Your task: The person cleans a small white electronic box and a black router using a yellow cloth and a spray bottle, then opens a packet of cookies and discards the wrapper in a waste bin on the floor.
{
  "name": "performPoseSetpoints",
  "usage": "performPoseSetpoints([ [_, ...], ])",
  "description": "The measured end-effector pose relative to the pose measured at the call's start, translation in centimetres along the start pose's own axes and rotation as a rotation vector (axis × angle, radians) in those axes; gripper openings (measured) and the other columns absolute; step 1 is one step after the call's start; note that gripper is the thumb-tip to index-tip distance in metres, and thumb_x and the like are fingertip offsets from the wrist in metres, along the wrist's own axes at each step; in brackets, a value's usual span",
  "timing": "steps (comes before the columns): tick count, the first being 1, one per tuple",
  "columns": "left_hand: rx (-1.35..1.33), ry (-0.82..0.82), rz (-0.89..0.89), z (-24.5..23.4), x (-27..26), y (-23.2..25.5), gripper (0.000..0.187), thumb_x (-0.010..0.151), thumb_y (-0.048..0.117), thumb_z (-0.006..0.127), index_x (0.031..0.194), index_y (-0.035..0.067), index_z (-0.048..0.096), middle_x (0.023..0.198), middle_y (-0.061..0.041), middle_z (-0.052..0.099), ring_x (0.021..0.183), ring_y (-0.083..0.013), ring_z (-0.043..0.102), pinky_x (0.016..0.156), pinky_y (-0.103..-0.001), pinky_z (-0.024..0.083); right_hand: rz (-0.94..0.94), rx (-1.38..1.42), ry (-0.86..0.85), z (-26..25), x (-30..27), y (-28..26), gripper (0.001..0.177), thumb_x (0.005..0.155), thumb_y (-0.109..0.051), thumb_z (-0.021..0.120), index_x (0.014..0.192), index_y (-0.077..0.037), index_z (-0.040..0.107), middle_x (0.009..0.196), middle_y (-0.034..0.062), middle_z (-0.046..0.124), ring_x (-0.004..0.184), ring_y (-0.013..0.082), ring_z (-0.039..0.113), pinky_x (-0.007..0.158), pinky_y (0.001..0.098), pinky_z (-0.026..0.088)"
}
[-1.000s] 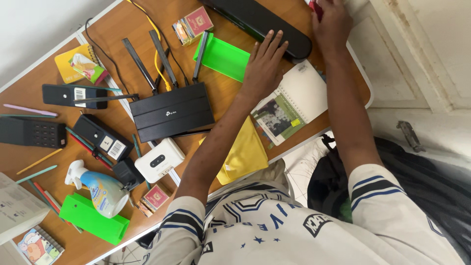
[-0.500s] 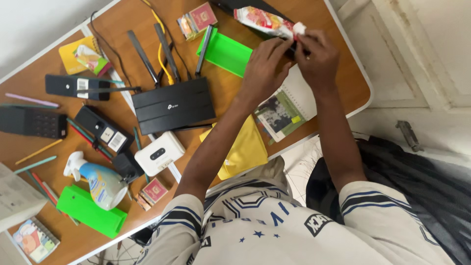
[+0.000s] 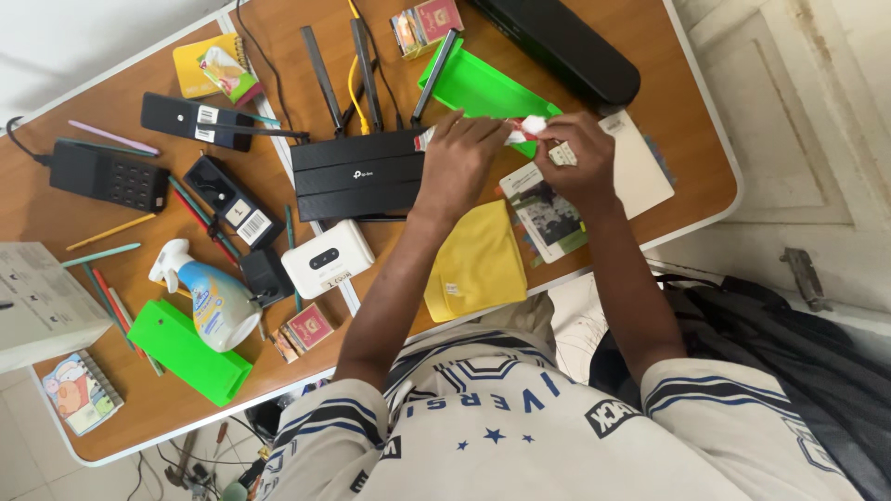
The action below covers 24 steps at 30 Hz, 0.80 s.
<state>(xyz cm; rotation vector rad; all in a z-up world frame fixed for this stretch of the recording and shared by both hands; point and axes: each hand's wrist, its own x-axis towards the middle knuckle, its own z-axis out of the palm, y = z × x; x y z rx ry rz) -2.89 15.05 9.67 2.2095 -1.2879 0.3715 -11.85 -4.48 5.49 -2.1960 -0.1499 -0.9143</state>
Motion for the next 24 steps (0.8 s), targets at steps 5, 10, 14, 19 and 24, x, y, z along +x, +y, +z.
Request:
performPoseSetpoints([
  [5, -0.095, -0.016, -0.071, -0.4, -2.3, -1.0, 0.024, 0.085, 0.003, 0.067, 0.107, 0.007, 0.077, 0.096, -0.008, 0.077, 0.091, -0.0272, 0.071, 0.086, -0.041, 0.054, -0.013, 0.026, -0.077, 1.0, 0.4, -2.1, 0.034, 0.084, 0.004, 0.081, 0.114, 0.000, 0.067, 0.109, 0.0151, 0.071, 0.097, 0.0304, 0.070, 0.082, 0.0386, 0.059],
  [10, -0.055, 0.017, -0.052, -1.7, -3.6, -1.6, 0.021, 0.084, 0.003, 0.070, 0.104, 0.007, 0.074, 0.097, -0.008, 0.075, 0.093, -0.0269, 0.072, 0.086, -0.042, 0.054, -0.076, 0.002, -0.215, 2.0, 1.1, -3.9, 0.025, 0.086, 0.004, 0.080, 0.109, -0.005, 0.075, 0.105, 0.0087, 0.075, 0.095, 0.0258, 0.071, 0.081, 0.0368, 0.059],
  [14, -0.114, 0.039, -0.107, -4.2, -4.6, -1.4, 0.046, 0.075, -0.001, 0.073, 0.121, 0.000, 0.070, 0.107, -0.012, 0.073, 0.094, -0.0311, 0.070, 0.081, -0.042, 0.053, -0.143, -0.048, -0.244, 3.2, 1.3, -4.9, 0.019, 0.087, 0.005, 0.080, 0.104, -0.003, 0.078, 0.103, 0.0061, 0.075, 0.092, 0.0255, 0.068, 0.081, 0.0379, 0.056],
  [19, -0.142, 0.084, -0.051, -5.8, -6.9, -2.0, 0.042, 0.075, 0.004, 0.076, 0.117, 0.003, 0.071, 0.113, -0.011, 0.074, 0.102, -0.0294, 0.070, 0.086, -0.041, 0.053, -0.267, -0.042, -0.283, 4.8, 1.3, -6.6, 0.019, 0.082, 0.005, 0.079, 0.098, -0.004, 0.077, 0.101, 0.0055, 0.076, 0.093, 0.0256, 0.067, 0.085, 0.0420, 0.052],
  [24, -0.076, 0.156, -0.018, -6.3, -10.0, -2.7, 0.031, 0.078, 0.005, 0.075, 0.109, 0.003, 0.074, 0.110, -0.007, 0.074, 0.103, -0.0252, 0.071, 0.089, -0.038, 0.055, -0.327, -0.016, -0.244, 7.0, 0.7, -8.4, 0.018, 0.083, 0.005, 0.083, 0.098, -0.002, 0.077, 0.101, 0.0069, 0.076, 0.094, 0.0265, 0.068, 0.084, 0.0414, 0.054],
])
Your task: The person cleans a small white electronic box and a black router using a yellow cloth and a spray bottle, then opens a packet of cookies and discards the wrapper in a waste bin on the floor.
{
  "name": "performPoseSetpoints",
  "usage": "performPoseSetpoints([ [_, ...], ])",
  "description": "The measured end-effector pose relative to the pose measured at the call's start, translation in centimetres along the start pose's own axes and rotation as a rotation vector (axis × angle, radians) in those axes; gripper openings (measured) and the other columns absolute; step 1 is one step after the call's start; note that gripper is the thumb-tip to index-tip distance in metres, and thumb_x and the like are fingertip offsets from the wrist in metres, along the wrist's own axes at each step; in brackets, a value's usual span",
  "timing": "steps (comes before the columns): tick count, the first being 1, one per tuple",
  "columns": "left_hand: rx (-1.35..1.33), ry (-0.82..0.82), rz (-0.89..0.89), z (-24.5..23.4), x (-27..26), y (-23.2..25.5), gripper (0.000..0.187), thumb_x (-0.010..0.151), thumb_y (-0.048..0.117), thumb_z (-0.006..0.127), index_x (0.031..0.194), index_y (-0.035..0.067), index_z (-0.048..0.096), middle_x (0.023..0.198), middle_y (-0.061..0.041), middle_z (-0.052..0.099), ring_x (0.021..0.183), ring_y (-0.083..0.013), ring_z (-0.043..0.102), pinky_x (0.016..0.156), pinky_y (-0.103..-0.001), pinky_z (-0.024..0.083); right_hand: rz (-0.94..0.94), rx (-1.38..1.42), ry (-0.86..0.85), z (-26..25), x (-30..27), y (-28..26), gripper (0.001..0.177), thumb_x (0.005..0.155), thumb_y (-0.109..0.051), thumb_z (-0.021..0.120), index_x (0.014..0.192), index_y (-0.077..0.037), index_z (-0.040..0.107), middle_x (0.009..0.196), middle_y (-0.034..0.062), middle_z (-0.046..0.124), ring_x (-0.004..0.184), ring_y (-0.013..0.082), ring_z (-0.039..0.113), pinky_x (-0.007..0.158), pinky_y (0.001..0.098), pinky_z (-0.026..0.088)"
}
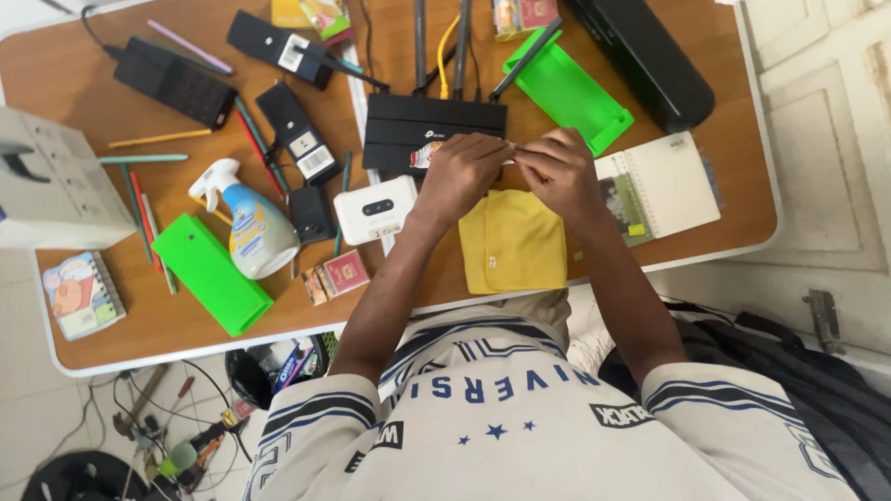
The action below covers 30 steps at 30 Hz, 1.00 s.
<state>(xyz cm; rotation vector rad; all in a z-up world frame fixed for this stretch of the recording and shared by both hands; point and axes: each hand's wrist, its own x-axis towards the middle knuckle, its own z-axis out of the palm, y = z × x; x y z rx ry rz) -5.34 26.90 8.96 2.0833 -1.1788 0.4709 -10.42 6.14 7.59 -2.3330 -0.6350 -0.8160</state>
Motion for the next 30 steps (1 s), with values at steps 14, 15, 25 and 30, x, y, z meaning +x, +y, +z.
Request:
performPoseSetpoints([
  [14, 0.022, -0.006, -0.028, -3.9, -8.2, -0.2, 0.028, 0.074, 0.005, 0.076, 0.102, 0.005, 0.075, 0.098, -0.005, 0.073, 0.092, -0.0234, 0.069, 0.080, -0.038, 0.052, 0.056, 0.070, -0.034, 4.0, -1.9, -6.8, 0.024, 0.079, -0.001, 0.086, 0.101, -0.002, 0.078, 0.098, 0.0067, 0.075, 0.088, 0.0268, 0.067, 0.081, 0.0411, 0.051],
  [15, 0.027, -0.007, -0.043, -4.3, -8.4, 0.0, 0.030, 0.076, 0.006, 0.076, 0.106, 0.005, 0.076, 0.097, -0.005, 0.072, 0.092, -0.0233, 0.068, 0.081, -0.037, 0.052, 0.073, 0.052, -0.045, 4.2, -2.3, -7.1, 0.021, 0.080, -0.001, 0.086, 0.099, -0.003, 0.078, 0.097, 0.0060, 0.074, 0.089, 0.0264, 0.067, 0.082, 0.0406, 0.051],
  [25, 0.137, -0.052, -0.069, -6.9, -13.9, 0.2, 0.022, 0.084, 0.009, 0.074, 0.106, 0.006, 0.078, 0.095, -0.006, 0.068, 0.095, -0.0241, 0.066, 0.080, -0.039, 0.051, 0.086, 0.163, -0.036, 7.6, -3.9, -10.5, 0.021, 0.079, 0.004, 0.085, 0.098, -0.001, 0.077, 0.099, 0.0083, 0.074, 0.089, 0.0263, 0.070, 0.078, 0.0373, 0.057],
  [30, 0.175, -0.026, -0.098, -9.5, -16.8, 0.8, 0.025, 0.086, 0.010, 0.073, 0.111, 0.006, 0.076, 0.108, -0.005, 0.070, 0.106, -0.0228, 0.066, 0.089, -0.039, 0.051, 0.023, 0.170, -0.083, 9.0, -3.0, -12.9, 0.022, 0.076, 0.003, 0.085, 0.097, -0.001, 0.079, 0.096, 0.0078, 0.074, 0.085, 0.0234, 0.071, 0.073, 0.0340, 0.058],
])
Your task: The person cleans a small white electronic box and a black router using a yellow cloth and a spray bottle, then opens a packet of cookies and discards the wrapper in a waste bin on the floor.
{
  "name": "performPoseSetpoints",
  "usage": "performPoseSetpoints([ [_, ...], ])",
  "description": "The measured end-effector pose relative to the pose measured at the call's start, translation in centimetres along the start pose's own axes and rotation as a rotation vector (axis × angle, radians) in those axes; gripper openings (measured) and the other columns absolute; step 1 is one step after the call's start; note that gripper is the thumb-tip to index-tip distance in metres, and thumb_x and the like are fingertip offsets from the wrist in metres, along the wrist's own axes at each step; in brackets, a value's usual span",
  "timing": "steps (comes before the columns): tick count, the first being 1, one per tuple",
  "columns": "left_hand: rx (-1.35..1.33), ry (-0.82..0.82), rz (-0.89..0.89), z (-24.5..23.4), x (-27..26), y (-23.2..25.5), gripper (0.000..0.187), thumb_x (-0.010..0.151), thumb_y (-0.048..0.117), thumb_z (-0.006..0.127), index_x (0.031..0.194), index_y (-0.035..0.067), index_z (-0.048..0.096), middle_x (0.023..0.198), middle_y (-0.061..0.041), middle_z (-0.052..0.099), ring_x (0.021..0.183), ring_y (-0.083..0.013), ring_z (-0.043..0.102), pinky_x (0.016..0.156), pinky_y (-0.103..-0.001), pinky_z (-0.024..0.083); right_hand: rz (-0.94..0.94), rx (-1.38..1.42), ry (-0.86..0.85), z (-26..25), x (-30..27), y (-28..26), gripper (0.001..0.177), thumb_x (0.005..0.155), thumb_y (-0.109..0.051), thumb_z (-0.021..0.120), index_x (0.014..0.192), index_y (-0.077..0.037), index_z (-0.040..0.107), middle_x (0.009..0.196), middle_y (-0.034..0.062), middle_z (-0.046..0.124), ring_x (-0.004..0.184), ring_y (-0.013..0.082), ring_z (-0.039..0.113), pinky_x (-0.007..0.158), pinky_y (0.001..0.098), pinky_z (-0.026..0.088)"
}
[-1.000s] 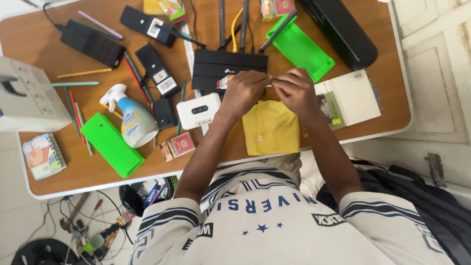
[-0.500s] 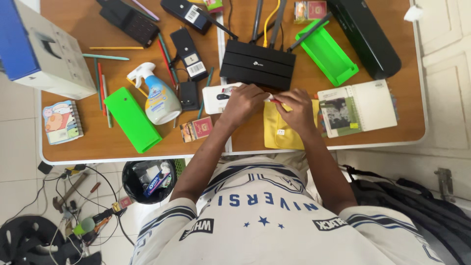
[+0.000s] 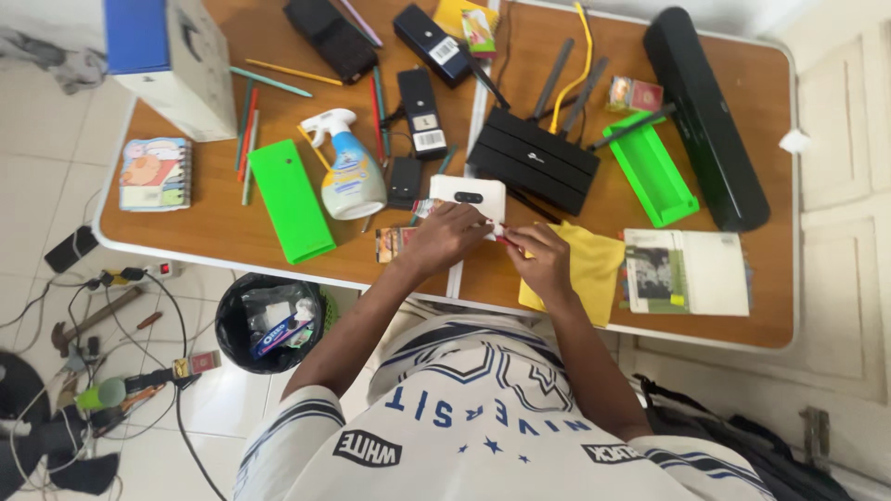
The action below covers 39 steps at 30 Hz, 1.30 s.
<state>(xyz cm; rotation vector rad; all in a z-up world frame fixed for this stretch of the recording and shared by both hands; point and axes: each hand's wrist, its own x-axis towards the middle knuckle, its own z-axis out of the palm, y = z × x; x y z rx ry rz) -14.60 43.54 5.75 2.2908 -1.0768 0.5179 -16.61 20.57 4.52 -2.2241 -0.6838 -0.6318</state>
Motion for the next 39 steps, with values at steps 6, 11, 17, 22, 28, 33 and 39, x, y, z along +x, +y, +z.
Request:
performPoseSetpoints([
  [6, 0.112, 0.057, 0.001, -3.1, -3.5, 0.0, 0.035, 0.088, 0.011, 0.070, 0.121, 0.002, 0.071, 0.122, -0.011, 0.069, 0.117, -0.0268, 0.065, 0.101, -0.041, 0.050, -0.117, 0.022, -0.086, 2.1, 1.1, -2.0, 0.021, 0.076, 0.001, 0.085, 0.095, -0.004, 0.080, 0.097, 0.0038, 0.075, 0.083, 0.0182, 0.072, 0.071, 0.0302, 0.059],
  [11, 0.156, 0.029, -0.070, -5.3, -6.8, 0.4, 0.037, 0.087, 0.012, 0.069, 0.122, 0.000, 0.070, 0.122, -0.011, 0.070, 0.117, -0.0263, 0.065, 0.101, -0.041, 0.050, -0.254, 0.059, -0.120, 4.2, 2.1, -3.7, 0.021, 0.075, -0.001, 0.083, 0.095, -0.006, 0.081, 0.099, 0.0031, 0.075, 0.086, 0.0182, 0.072, 0.076, 0.0315, 0.060],
  [17, 0.190, 0.089, -0.174, -7.7, -10.3, 2.1, 0.037, 0.086, 0.010, 0.068, 0.122, 0.002, 0.072, 0.121, -0.011, 0.071, 0.114, -0.0256, 0.066, 0.098, -0.041, 0.051, -0.458, 0.018, -0.156, 6.1, 3.0, -6.1, 0.020, 0.074, 0.000, 0.082, 0.094, -0.004, 0.081, 0.096, 0.0028, 0.075, 0.082, 0.0177, 0.069, 0.071, 0.0320, 0.057],
  [22, 0.234, 0.131, -0.268, -8.8, -12.6, 2.7, 0.027, 0.085, 0.009, 0.069, 0.111, 0.004, 0.075, 0.116, -0.008, 0.072, 0.110, -0.0231, 0.067, 0.095, -0.040, 0.051, -0.514, 0.058, -0.219, 7.7, 3.4, -8.0, 0.022, 0.077, 0.000, 0.081, 0.098, -0.006, 0.081, 0.100, 0.0012, 0.076, 0.087, 0.0166, 0.071, 0.073, 0.0292, 0.058],
  [28, 0.262, 0.236, -0.382, -9.1, -15.5, 3.3, 0.021, 0.081, 0.009, 0.071, 0.101, 0.005, 0.076, 0.108, -0.005, 0.073, 0.103, -0.0235, 0.066, 0.090, -0.040, 0.049, -0.523, 0.090, -0.264, 9.6, 3.7, -9.8, 0.016, 0.081, -0.009, 0.082, 0.097, -0.010, 0.079, 0.100, 0.0005, 0.075, 0.092, 0.0179, 0.072, 0.080, 0.0333, 0.060],
  [33, 0.288, 0.217, -0.440, -9.3, -18.5, 3.2, 0.019, 0.083, 0.010, 0.072, 0.100, 0.005, 0.077, 0.101, -0.004, 0.073, 0.101, -0.0221, 0.065, 0.092, -0.039, 0.049, -0.566, 0.133, -0.429, 10.5, 4.0, -11.6, 0.024, 0.082, -0.006, 0.080, 0.106, -0.005, 0.078, 0.107, 0.0045, 0.075, 0.098, 0.0194, 0.071, 0.084, 0.0333, 0.059],
  [39, 0.332, 0.385, -0.486, -9.4, -22.2, 4.1, 0.015, 0.082, 0.007, 0.073, 0.097, 0.005, 0.076, 0.104, -0.005, 0.075, 0.104, -0.0200, 0.070, 0.101, -0.042, 0.049, -0.647, 0.140, -0.563, 13.2, 4.7, -13.5, 0.031, 0.085, -0.007, 0.075, 0.116, -0.004, 0.077, 0.115, 0.0060, 0.072, 0.104, 0.0236, 0.069, 0.091, 0.0377, 0.057],
])
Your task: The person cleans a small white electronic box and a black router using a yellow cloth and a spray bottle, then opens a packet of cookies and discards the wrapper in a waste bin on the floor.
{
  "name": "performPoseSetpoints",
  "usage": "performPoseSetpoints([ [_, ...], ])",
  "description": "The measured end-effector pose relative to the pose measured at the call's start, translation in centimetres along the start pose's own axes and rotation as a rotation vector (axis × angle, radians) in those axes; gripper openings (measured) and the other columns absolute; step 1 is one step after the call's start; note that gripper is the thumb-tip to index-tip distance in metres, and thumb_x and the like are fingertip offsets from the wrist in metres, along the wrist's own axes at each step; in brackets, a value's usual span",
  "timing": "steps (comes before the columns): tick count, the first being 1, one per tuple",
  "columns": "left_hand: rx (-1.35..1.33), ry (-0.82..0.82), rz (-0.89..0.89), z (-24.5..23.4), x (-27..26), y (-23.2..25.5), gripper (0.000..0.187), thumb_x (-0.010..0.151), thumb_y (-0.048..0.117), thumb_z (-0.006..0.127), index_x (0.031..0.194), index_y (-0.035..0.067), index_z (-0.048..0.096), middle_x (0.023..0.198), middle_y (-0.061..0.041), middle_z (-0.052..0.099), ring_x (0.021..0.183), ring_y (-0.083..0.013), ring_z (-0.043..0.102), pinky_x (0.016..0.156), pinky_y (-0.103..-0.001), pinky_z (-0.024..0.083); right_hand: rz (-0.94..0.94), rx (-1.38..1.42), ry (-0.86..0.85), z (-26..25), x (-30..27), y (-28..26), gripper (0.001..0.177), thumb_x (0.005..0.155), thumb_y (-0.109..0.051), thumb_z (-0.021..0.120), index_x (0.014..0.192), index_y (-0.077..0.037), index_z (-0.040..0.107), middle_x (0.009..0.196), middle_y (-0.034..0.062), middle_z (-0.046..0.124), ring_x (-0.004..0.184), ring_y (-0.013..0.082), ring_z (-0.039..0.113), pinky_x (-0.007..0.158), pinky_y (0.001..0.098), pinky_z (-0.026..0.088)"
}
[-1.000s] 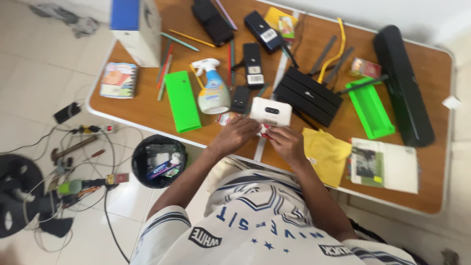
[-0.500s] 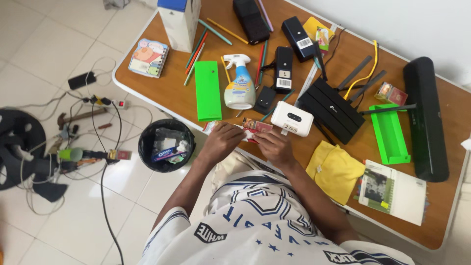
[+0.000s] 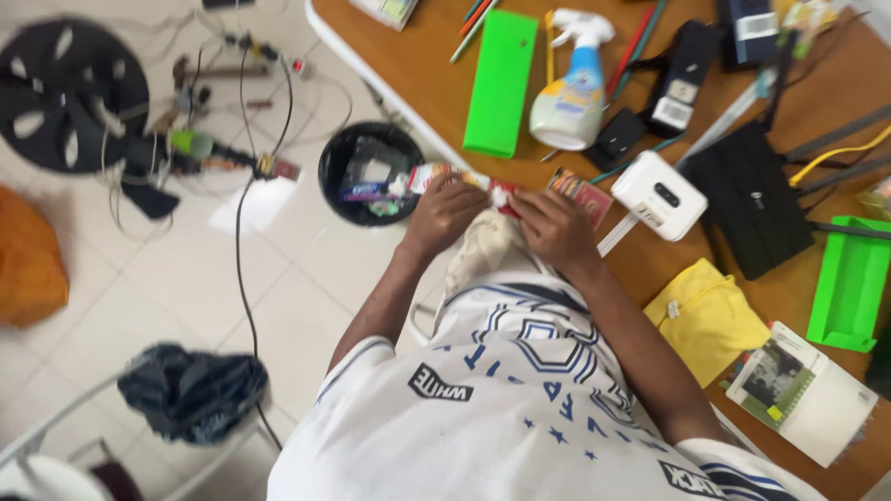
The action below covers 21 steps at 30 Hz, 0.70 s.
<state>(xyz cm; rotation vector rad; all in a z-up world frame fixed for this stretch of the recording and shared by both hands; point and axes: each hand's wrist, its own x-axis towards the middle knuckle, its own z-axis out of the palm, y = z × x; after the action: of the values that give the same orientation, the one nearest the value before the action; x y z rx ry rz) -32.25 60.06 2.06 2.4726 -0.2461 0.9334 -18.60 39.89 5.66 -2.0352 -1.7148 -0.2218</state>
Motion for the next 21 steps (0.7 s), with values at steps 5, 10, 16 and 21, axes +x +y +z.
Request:
performPoseSetpoints([
  [5, 0.081, 0.116, -0.181, -1.2, -3.7, -0.7, 0.011, 0.084, 0.005, 0.077, 0.095, 0.006, 0.076, 0.103, -0.004, 0.076, 0.102, -0.0202, 0.070, 0.100, -0.045, 0.049, 0.019, 0.064, -0.148, 2.4, 2.0, -1.2, 0.041, 0.091, -0.015, 0.074, 0.131, -0.005, 0.071, 0.139, 0.0125, 0.064, 0.118, 0.0299, 0.061, 0.101, 0.0444, 0.052],
  [10, 0.135, 0.251, -0.292, -2.3, -6.9, -1.7, 0.016, 0.080, 0.001, 0.082, 0.093, 0.006, 0.075, 0.102, -0.003, 0.076, 0.100, -0.0204, 0.070, 0.099, -0.043, 0.050, 0.022, 0.076, -0.346, 4.4, 2.8, -2.3, 0.060, 0.091, -0.022, 0.073, 0.147, -0.005, 0.058, 0.156, 0.0150, 0.048, 0.137, 0.0321, 0.049, 0.113, 0.0476, 0.041],
  [16, 0.184, 0.332, -0.408, -1.5, -11.4, -4.6, 0.019, 0.079, -0.004, 0.084, 0.094, 0.003, 0.075, 0.100, -0.006, 0.076, 0.100, -0.0223, 0.070, 0.094, -0.040, 0.049, -0.042, 0.088, -0.410, 5.7, 3.3, -2.2, 0.063, 0.093, -0.023, 0.073, 0.150, -0.003, 0.056, 0.158, 0.0172, 0.046, 0.139, 0.0344, 0.047, 0.114, 0.0481, 0.039],
  [21, 0.240, 0.463, -0.606, 1.6, -15.9, -10.5, 0.020, 0.077, -0.003, 0.085, 0.091, 0.007, 0.075, 0.096, -0.005, 0.076, 0.097, -0.0243, 0.070, 0.091, -0.040, 0.049, -0.028, 0.095, -0.381, 5.9, 2.8, -2.1, 0.057, 0.095, -0.023, 0.073, 0.148, -0.006, 0.059, 0.158, 0.0159, 0.047, 0.139, 0.0351, 0.046, 0.117, 0.0490, 0.038],
])
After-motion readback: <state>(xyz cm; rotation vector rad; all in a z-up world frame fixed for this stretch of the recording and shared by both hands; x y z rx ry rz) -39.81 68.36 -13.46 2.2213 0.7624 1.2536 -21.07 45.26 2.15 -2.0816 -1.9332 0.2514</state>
